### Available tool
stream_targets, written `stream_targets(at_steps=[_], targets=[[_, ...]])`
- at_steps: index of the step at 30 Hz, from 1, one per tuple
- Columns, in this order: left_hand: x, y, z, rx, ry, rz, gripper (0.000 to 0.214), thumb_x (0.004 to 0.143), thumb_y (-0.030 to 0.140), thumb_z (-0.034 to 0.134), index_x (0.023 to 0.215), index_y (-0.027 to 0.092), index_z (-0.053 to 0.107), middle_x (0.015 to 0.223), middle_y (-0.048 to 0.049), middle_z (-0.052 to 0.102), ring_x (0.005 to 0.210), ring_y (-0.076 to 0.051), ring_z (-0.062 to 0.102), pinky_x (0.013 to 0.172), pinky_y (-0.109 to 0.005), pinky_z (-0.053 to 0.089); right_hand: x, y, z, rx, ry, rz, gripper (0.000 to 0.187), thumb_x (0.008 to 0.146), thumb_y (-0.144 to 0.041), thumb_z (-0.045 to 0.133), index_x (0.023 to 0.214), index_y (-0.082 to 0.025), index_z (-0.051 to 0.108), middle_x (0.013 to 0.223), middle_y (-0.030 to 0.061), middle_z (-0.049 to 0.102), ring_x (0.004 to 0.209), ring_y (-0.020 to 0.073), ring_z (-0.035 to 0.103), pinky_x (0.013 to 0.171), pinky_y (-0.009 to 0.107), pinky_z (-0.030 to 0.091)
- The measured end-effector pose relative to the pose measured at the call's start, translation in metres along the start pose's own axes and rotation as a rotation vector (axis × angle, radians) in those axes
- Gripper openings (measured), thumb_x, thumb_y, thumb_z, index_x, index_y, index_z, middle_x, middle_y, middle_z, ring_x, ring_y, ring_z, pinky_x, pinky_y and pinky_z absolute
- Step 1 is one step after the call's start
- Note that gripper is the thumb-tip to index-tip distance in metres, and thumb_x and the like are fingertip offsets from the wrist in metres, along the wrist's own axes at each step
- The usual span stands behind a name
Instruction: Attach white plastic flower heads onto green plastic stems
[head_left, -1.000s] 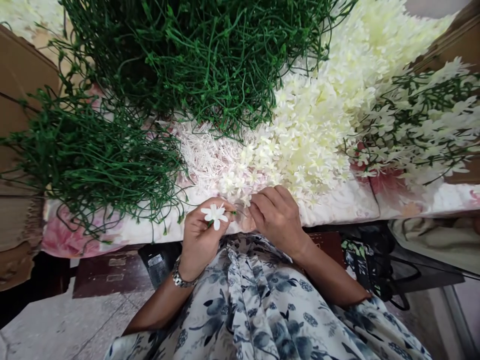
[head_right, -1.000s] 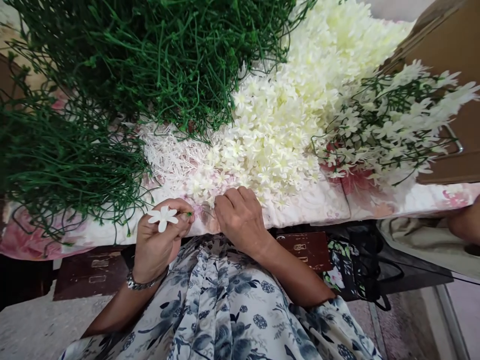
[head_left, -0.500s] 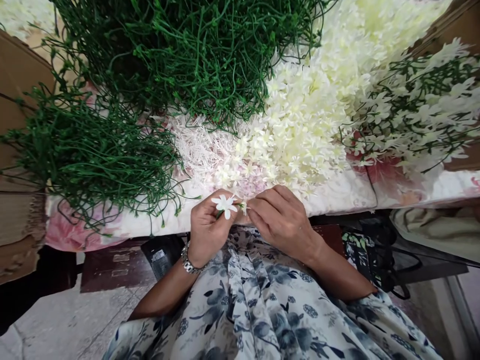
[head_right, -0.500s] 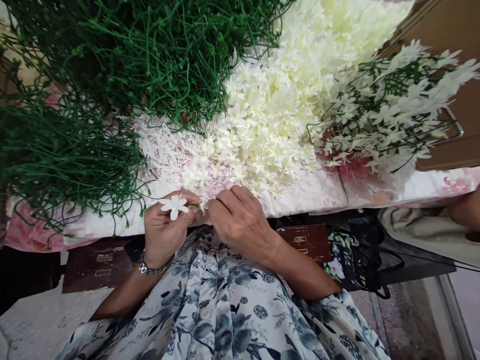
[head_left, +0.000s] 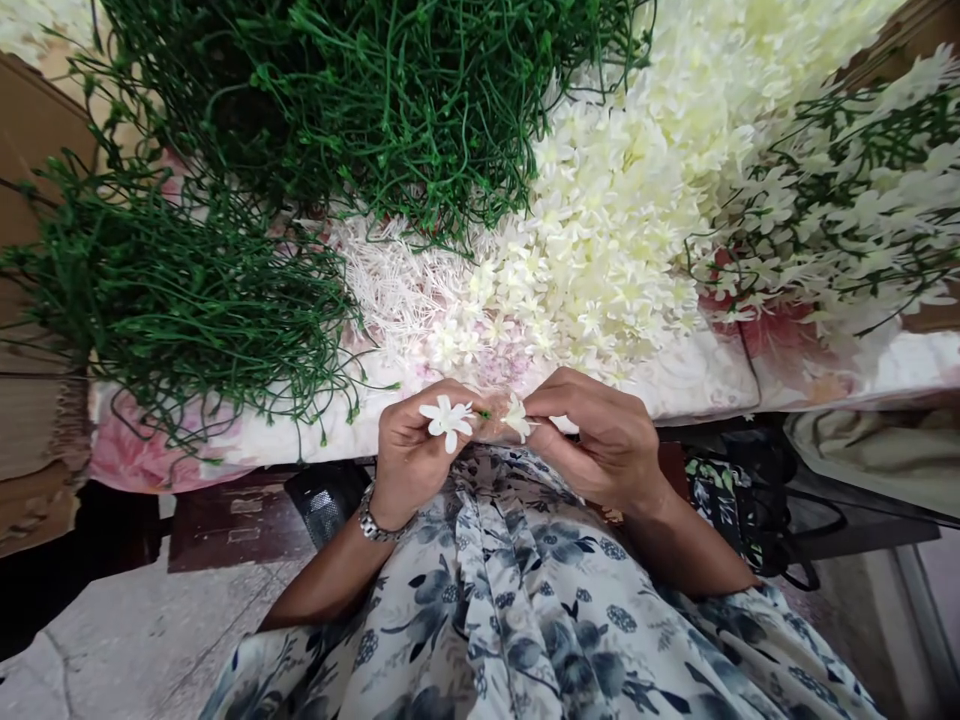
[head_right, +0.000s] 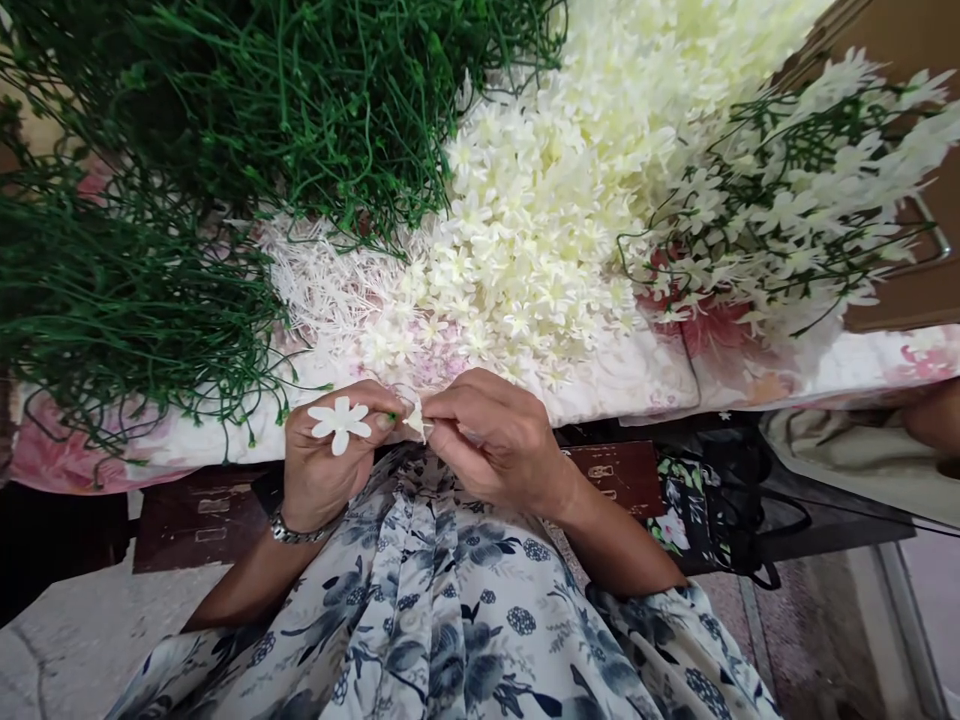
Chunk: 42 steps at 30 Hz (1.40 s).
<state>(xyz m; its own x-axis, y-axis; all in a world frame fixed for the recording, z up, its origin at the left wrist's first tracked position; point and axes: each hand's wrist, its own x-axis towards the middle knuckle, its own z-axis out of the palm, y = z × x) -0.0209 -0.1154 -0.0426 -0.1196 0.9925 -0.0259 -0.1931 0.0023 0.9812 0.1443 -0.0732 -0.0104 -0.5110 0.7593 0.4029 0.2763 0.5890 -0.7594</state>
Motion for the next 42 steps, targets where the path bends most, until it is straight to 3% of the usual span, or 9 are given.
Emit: stream_targets(at_steps=[6,16,20,28,42], targets=[[-0.002,0.0,-0.001,0.029,-0.062,0.074,0.012,0.073,0.015,0.062,0.082,0.019,0.069,0.07,-0.0019,0.06,0.065,-0.012,0.053,0.058,-0.024,0.04,0.007,-0.004,-0.008,-0.146,-0.14,-0.072,0.012,0.078,-0.007,0.051,0.083,-0.015,0.06,0.071,0.0028,0.059,0.067,0.0109,0.054,0.06,0.024,0.044],[-0.002,0.007,-0.003,0.431,-0.124,0.26,0.022,0.069,0.004,0.058,0.085,0.018,0.065,0.068,0.0004,0.056,0.061,-0.01,0.051,0.056,-0.023,0.04,0.005,0.0,-0.012,-0.393,-0.327,-0.139,0.01,0.084,-0.015,0.049,0.082,-0.016,0.058,0.073,0.004,0.057,0.071,0.0141,0.051,0.064,0.027,0.043],[0.0,0.004,-0.003,0.432,-0.132,0.218,0.018,0.069,0.004,0.056,0.079,0.017,0.064,0.067,0.0004,0.059,0.061,-0.01,0.053,0.057,-0.022,0.041,0.005,0.002,-0.009,-0.381,-0.363,-0.133,0.011,0.085,-0.015,0.047,0.084,-0.015,0.058,0.075,0.005,0.058,0.073,0.0147,0.052,0.066,0.028,0.044],[0.002,0.0,-0.003,0.428,-0.108,0.167,0.026,0.065,0.0,0.052,0.076,0.019,0.066,0.069,0.0017,0.064,0.063,-0.009,0.056,0.06,-0.02,0.043,0.004,0.014,-0.003,-0.266,-0.316,-0.11,0.011,0.084,-0.013,0.046,0.086,-0.015,0.057,0.073,0.003,0.056,0.07,0.0122,0.053,0.062,0.024,0.042],[0.005,0.004,-0.002,0.426,-0.168,0.107,0.023,0.065,0.001,0.049,0.073,0.018,0.062,0.065,0.0019,0.058,0.059,-0.009,0.051,0.057,-0.02,0.041,0.002,0.017,-0.008,-0.226,-0.361,-0.096,0.012,0.085,-0.015,0.047,0.091,-0.017,0.057,0.078,0.0033,0.062,0.075,0.0113,0.057,0.064,0.022,0.047]])
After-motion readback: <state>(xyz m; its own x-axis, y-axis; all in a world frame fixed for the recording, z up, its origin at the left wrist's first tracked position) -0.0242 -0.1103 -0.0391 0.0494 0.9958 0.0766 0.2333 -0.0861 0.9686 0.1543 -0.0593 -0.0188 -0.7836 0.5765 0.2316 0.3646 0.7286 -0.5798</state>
